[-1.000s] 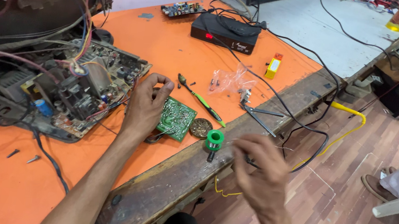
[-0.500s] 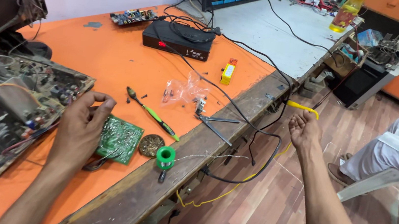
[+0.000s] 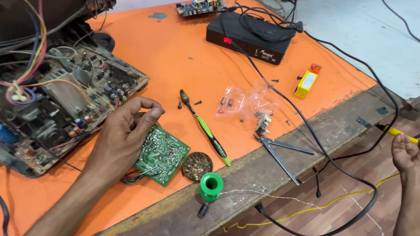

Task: The person solders components on a green circuit board at a repair bench, holding the board steady with one hand while applying a soldering iron with the other. They feed solder wire from a spool, reposition the board, and continue soldering joints throughout the episode.

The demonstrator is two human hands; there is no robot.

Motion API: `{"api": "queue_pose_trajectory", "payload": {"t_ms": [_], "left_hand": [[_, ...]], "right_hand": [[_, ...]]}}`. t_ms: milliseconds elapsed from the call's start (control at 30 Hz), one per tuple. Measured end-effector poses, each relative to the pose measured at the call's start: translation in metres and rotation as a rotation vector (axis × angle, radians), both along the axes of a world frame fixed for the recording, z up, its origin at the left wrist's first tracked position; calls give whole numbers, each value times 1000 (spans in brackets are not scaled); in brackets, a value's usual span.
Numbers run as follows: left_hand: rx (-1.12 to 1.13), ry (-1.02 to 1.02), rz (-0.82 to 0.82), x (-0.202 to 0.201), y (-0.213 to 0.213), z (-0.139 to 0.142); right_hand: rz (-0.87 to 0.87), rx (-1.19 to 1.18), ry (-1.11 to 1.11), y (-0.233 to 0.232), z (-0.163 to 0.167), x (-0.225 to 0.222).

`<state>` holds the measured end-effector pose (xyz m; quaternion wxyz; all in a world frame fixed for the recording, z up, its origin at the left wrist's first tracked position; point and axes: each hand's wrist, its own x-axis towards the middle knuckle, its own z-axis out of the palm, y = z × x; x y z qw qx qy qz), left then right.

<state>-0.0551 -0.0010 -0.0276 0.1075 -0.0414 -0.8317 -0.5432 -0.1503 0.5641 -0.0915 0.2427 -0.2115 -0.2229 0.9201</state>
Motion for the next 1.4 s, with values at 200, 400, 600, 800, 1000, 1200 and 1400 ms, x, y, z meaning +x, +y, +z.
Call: {"api": "queue_pose_trajectory", "payload": {"t_ms": [200, 400, 600, 800, 1000, 1200, 1400], "left_hand": [[-33, 8, 37, 1, 3, 3], [17, 65, -18, 2, 0, 0], [7, 135, -28, 2, -4, -6], [-11, 218, -50, 3, -4, -5], [17, 139, -57, 9, -5, 0], [15, 165, -49, 12, -3, 2], [6, 179, -56, 10, -4, 0]], "right_hand": [[-405, 699, -90, 13, -23, 5], [-579, 1424, -222, 0, -27, 116], [-260, 1596, -339, -78, 7, 259], [-451, 1476, -303, -148, 54, 300], [-574, 1394, -227, -212, 86, 334], [-635, 1472, -218, -229, 84, 340], [-660, 1476, -262, -222, 68, 347]]}}
